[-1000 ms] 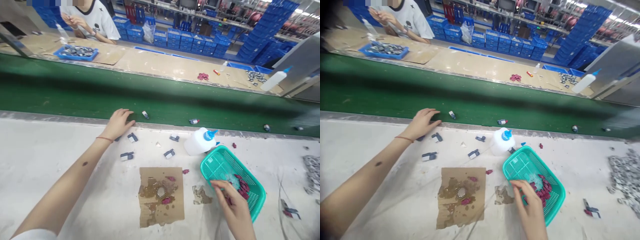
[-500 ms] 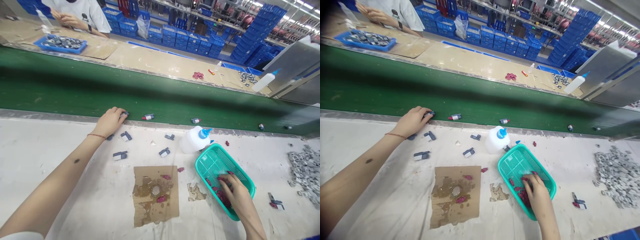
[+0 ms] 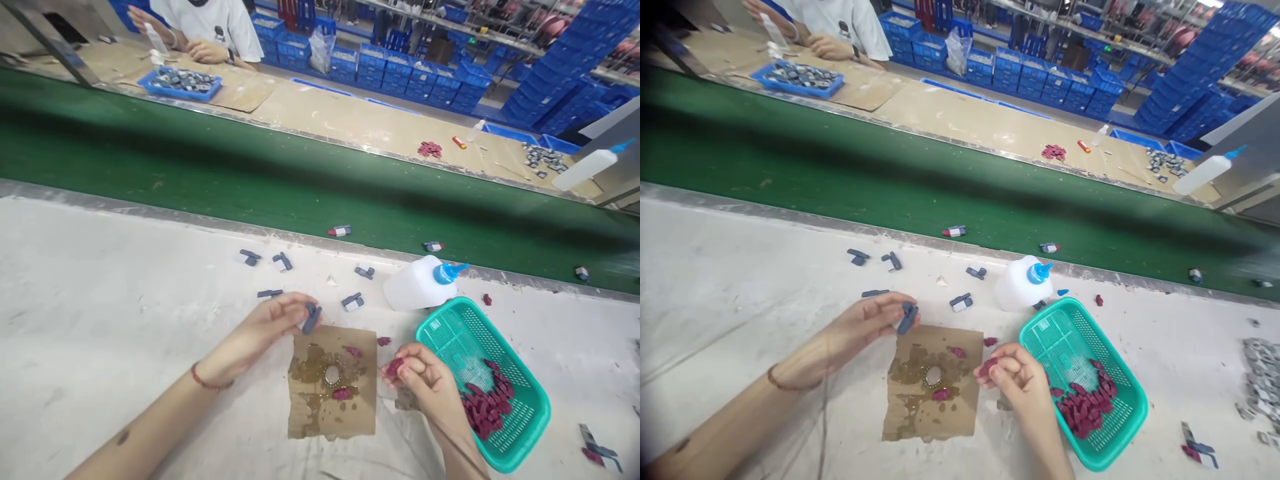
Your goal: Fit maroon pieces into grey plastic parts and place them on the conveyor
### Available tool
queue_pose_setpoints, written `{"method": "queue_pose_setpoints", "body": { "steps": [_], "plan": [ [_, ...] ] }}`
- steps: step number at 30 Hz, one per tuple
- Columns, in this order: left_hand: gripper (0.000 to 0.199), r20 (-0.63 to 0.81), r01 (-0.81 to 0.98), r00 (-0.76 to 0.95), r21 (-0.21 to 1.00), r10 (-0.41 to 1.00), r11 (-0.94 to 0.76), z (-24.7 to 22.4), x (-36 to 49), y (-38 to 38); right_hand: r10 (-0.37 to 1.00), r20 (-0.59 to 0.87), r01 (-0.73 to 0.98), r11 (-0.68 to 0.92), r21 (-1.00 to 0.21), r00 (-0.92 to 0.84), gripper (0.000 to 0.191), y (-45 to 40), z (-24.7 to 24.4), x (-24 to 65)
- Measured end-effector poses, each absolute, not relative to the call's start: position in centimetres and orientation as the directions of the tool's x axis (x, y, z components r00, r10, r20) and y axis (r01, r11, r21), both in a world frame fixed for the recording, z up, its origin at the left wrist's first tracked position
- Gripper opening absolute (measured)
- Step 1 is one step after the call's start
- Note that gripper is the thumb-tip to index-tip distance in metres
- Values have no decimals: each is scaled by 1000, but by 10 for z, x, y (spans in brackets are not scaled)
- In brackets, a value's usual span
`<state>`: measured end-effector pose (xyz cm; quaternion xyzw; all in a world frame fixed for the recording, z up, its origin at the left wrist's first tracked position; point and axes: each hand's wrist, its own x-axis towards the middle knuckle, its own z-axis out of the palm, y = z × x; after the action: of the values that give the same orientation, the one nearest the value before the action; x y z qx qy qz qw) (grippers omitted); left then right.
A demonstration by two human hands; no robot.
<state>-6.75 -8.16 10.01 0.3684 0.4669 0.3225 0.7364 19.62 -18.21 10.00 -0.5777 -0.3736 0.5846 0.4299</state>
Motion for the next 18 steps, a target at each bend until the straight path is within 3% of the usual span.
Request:
{"method": "queue_pose_setpoints", "body": {
  "steps": [2,5,9,15,18],
  "plan": [
    [40,-472,-132,370,826,801,548,95,-66,-97,928,-373,-59,-373,-926,-21,38,-175,96,179],
    [43,-531,-150,371,775,761,614,91,-64,-114,943,-323,125,-312,-942,-76,32,-171,92,160],
    [47,-568,-266,370,693,735,670,87,-62,-127,956,-207,396,-112,-912,-206,17,-175,87,151],
    [53,-574,-306,364,670,734,676,82,-62,-136,919,48,594,292,-750,-392,25,-178,80,142],
    [53,-578,-332,383,641,720,692,81,-63,-137,886,115,647,411,-642,-448,29,-177,79,136]
  ]
}}
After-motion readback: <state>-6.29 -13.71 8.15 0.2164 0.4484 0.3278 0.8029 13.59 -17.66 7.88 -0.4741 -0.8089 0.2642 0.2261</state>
